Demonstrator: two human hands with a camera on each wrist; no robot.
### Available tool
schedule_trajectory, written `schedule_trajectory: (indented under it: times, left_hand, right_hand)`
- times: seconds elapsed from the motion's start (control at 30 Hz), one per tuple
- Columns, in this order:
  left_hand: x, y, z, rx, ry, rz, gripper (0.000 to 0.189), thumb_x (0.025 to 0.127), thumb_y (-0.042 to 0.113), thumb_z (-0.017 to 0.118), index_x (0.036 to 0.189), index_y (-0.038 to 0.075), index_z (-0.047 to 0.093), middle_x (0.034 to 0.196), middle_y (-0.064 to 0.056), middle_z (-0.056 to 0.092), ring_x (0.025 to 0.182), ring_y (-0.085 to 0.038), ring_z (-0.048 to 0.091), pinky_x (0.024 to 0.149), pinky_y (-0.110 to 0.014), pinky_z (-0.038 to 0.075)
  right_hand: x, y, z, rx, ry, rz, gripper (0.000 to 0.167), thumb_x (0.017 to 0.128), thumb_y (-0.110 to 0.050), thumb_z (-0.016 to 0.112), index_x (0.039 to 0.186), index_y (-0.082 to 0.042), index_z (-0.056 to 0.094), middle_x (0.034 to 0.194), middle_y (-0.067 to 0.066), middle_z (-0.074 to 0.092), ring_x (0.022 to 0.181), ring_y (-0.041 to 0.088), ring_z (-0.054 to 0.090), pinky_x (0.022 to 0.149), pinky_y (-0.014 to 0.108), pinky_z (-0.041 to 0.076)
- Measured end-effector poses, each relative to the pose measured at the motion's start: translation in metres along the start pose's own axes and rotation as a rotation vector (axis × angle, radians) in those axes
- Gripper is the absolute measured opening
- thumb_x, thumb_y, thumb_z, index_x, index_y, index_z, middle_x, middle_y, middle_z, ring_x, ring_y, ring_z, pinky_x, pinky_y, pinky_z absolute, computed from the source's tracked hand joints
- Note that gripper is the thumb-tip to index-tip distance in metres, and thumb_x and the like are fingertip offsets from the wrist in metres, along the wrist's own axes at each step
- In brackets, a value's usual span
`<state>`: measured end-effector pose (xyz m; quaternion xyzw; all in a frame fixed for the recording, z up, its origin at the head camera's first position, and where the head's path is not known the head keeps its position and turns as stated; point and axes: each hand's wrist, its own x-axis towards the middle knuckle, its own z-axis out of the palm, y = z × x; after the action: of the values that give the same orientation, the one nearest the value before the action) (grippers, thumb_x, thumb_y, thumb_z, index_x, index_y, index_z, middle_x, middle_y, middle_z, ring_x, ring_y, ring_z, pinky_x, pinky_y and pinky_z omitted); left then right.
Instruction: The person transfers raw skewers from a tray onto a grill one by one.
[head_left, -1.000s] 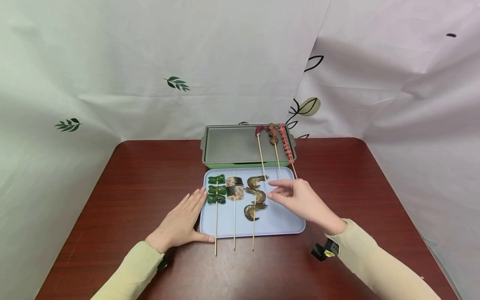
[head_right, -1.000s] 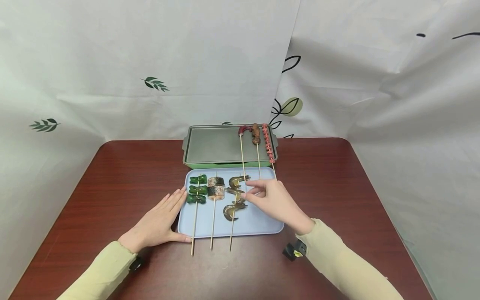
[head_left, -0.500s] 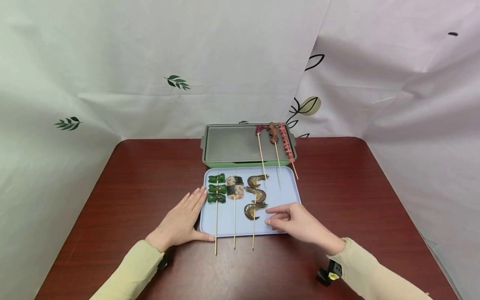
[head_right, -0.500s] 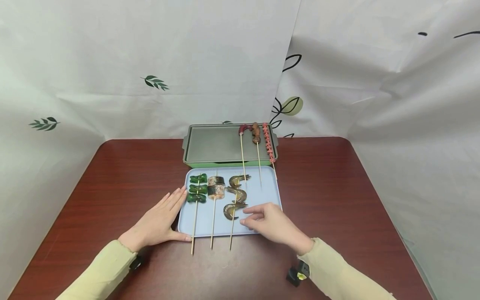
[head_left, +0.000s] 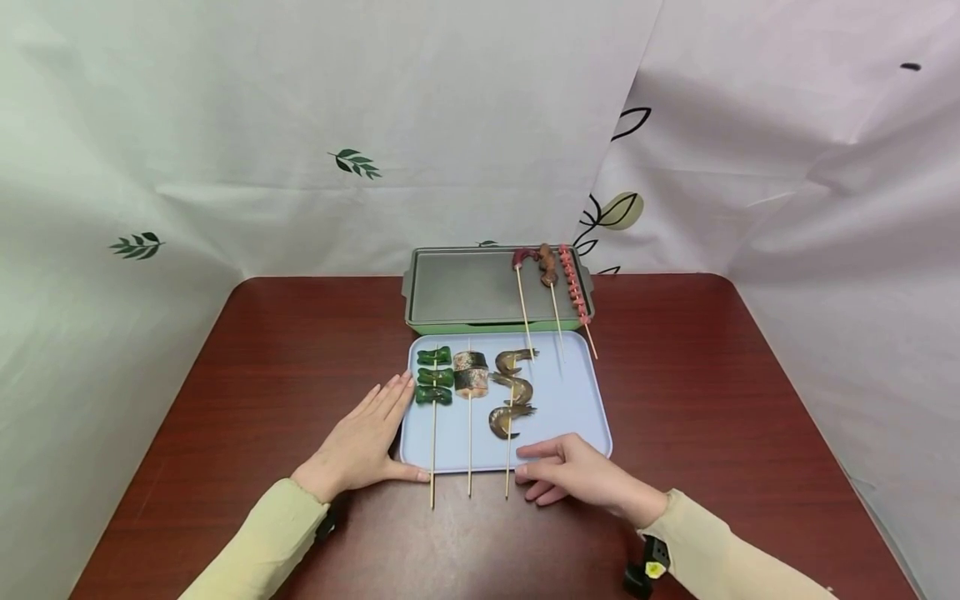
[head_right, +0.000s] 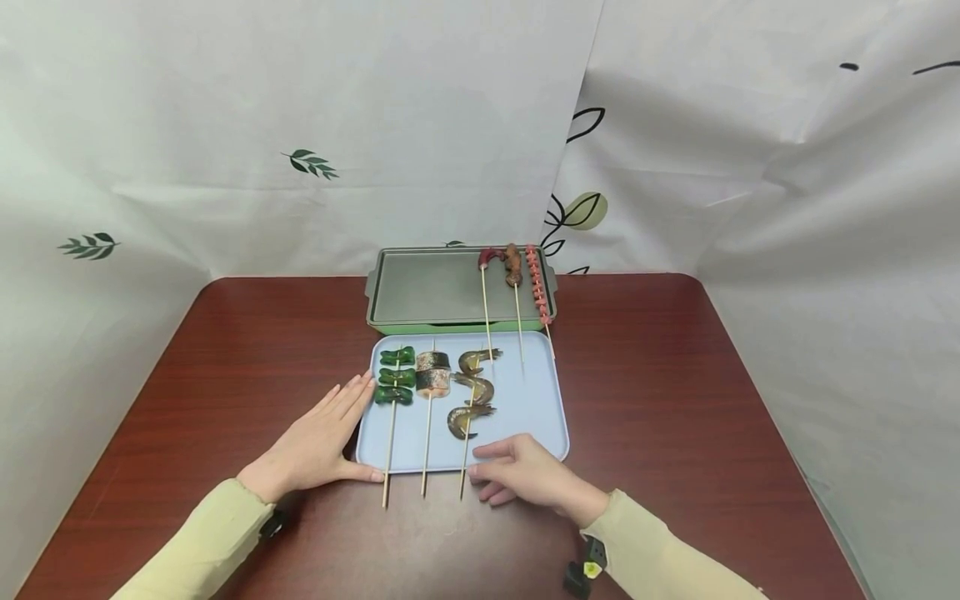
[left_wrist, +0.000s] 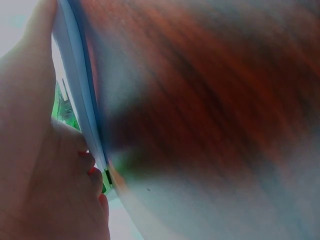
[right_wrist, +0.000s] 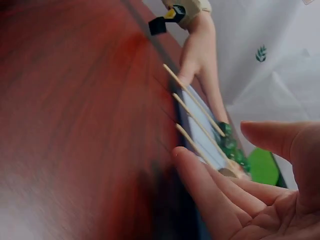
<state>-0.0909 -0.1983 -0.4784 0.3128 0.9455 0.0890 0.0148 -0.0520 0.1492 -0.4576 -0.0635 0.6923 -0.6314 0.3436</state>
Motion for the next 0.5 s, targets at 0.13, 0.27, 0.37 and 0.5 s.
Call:
schedule_trajectory:
  times: [0.13, 0.27, 0.37, 0.5]
  left_hand:
    - [0.0, 0.001, -0.001, -0.001, -0.005, -0.001, 0.131, 0.075, 0.089, 0.057, 0.157, -0.009, 0.026, 0.164, -0.024, 0.022, 0.15, -0.037, 0.023, 0.121, -0.049, 0.021]
    - [-0.001, 0.001, -0.001, 0.0, -0.006, -0.001, 0.131, 0.075, 0.089, 0.055, 0.156, -0.009, 0.026, 0.164, -0.024, 0.022, 0.15, -0.037, 0.023, 0.121, -0.049, 0.022]
    - [-0.001, 0.001, -0.001, -0.002, -0.008, -0.001, 0.131, 0.075, 0.089, 0.057, 0.157, -0.009, 0.026, 0.164, -0.024, 0.021, 0.15, -0.037, 0.022, 0.121, -0.05, 0.021]
    - [0.0, 0.002, -0.002, -0.008, -0.014, -0.005, 0.131, 0.075, 0.088, 0.057, 0.157, -0.009, 0.026, 0.164, -0.024, 0.021, 0.15, -0.037, 0.022, 0.121, -0.05, 0.022]
  right_hand:
    - [0.003, 0.006, 0.005, 0.093, -0.024, 0.038, 0.056, 0.099, -0.014, 0.065, 0.141, 0.017, 0.047, 0.106, 0.023, 0.073, 0.084, 0.03, 0.075, 0.074, 0.041, 0.062]
    - [0.007, 0.011, 0.01, 0.19, -0.04, 0.039, 0.058, 0.099, -0.015, 0.065, 0.142, 0.017, 0.042, 0.11, 0.027, 0.071, 0.088, 0.032, 0.074, 0.077, 0.042, 0.061]
    - [0.009, 0.013, 0.013, 0.248, -0.045, 0.038, 0.058, 0.1, -0.015, 0.065, 0.14, 0.017, 0.04, 0.11, 0.029, 0.07, 0.09, 0.033, 0.074, 0.079, 0.043, 0.061]
    - [0.01, 0.014, 0.014, 0.299, -0.034, 0.046, 0.054, 0.1, -0.014, 0.064, 0.139, 0.015, 0.04, 0.11, 0.03, 0.07, 0.091, 0.032, 0.074, 0.081, 0.042, 0.061]
